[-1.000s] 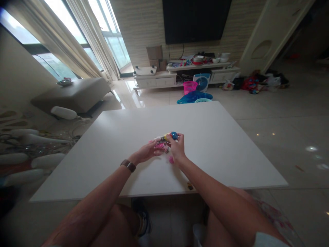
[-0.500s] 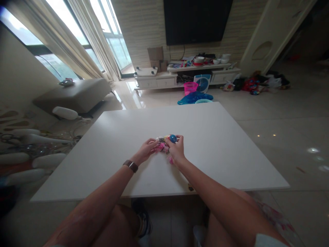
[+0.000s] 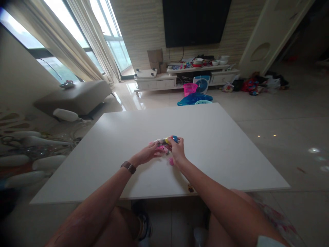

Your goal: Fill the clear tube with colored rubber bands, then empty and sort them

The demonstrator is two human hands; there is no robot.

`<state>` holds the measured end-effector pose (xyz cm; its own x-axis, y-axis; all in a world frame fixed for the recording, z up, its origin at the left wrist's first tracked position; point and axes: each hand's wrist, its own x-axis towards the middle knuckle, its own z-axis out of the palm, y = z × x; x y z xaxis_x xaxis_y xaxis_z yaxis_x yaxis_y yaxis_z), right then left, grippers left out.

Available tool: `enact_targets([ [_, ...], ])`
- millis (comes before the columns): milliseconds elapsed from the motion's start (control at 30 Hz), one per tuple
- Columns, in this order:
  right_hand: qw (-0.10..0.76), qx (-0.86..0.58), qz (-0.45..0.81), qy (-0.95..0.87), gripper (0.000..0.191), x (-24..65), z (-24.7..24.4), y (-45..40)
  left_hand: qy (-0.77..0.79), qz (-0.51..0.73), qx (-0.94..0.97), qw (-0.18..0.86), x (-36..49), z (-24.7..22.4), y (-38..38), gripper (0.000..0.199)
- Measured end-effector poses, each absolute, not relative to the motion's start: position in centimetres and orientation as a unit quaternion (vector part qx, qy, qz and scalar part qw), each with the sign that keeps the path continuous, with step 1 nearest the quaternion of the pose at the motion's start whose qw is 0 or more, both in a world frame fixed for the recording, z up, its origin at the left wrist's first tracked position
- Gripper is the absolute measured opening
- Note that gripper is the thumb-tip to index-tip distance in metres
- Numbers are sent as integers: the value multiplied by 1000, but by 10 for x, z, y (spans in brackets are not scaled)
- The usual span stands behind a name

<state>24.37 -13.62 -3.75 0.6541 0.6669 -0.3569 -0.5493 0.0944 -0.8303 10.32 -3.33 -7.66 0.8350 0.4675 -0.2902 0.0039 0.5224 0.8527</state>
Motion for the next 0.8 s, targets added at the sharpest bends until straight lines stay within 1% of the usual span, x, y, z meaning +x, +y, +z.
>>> enact_targets([
  [167, 733, -524, 431, -42, 44, 239, -39, -135, 289, 224, 460, 809, 108, -79, -30, 39],
  [367, 743, -540, 388, -81, 51, 237, -43, -135, 354, 262, 454, 775, 110, -86, -28, 42],
  [467, 740, -559, 359, -105, 55, 239, -46, -135, 392, 266, 456, 753, 109, -90, -28, 46],
  [600, 724, -591, 330, -137, 58, 241, -51, -135, 398, 264, 448, 756, 108, -93, -27, 43],
  [700, 724, -590, 332, -136, 58, 241, -50, -135, 394, 258, 451, 758, 109, -89, -27, 40],
  [800, 736, -566, 352, -118, 54, 240, -46, -135, 363, 241, 434, 789, 110, -80, -29, 38],
])
